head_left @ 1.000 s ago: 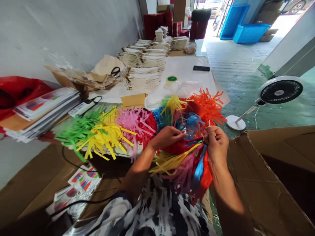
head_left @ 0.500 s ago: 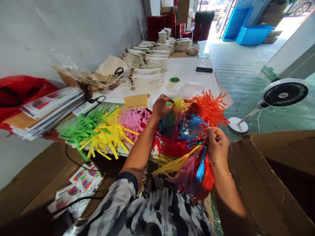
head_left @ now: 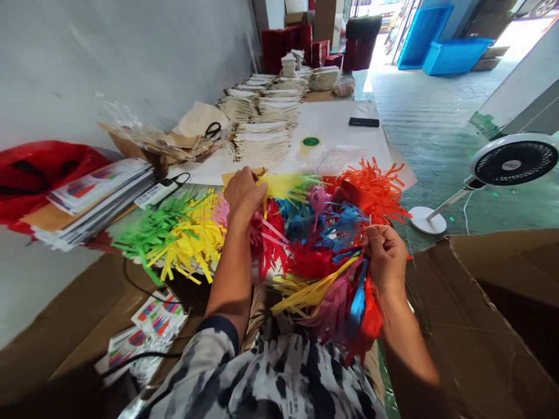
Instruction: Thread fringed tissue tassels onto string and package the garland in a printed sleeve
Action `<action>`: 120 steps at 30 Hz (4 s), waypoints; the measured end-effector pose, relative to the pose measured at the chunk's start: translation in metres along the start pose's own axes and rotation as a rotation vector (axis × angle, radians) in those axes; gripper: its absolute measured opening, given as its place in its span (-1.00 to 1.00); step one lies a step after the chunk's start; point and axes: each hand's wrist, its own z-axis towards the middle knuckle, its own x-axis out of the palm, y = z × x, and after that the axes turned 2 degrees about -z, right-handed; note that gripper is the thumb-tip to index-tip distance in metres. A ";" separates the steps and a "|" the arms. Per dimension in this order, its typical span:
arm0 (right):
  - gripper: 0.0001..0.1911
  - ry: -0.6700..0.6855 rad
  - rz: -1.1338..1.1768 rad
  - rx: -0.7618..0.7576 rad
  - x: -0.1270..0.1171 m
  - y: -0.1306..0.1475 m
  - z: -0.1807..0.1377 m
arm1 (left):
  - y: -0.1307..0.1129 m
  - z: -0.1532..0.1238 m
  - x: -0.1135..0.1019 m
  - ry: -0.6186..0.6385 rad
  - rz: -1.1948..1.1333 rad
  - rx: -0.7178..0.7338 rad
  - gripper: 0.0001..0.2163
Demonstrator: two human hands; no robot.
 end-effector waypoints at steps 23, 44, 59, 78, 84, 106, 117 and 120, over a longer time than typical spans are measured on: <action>-0.63 -0.004 0.052 0.021 -0.002 -0.001 0.000 | -0.063 0.008 0.067 0.099 -0.693 0.527 -0.86; -0.52 0.123 0.314 0.070 -0.016 0.018 0.007 | -0.063 -0.045 0.061 0.372 -0.542 0.889 -0.86; -0.50 0.148 0.400 0.083 -0.020 0.022 0.003 | -0.059 -0.035 0.077 0.315 -0.412 0.872 -0.74; -0.51 0.083 0.421 0.145 -0.017 0.019 0.002 | -0.059 -0.026 0.067 0.429 -0.610 0.598 -0.80; -0.51 0.064 0.430 0.163 -0.012 0.018 0.001 | -0.067 -0.029 0.059 0.545 -0.781 0.394 -0.70; -0.62 0.114 0.508 0.188 -0.012 0.012 -0.005 | -0.048 -0.072 0.090 0.333 -0.032 1.193 -0.82; -0.65 0.130 0.475 0.174 -0.011 0.011 -0.006 | -0.044 -0.056 0.070 0.223 -0.428 0.966 -0.88; -0.65 0.135 0.460 0.170 -0.011 0.011 -0.006 | -0.039 -0.040 0.049 0.120 -0.772 0.746 -0.85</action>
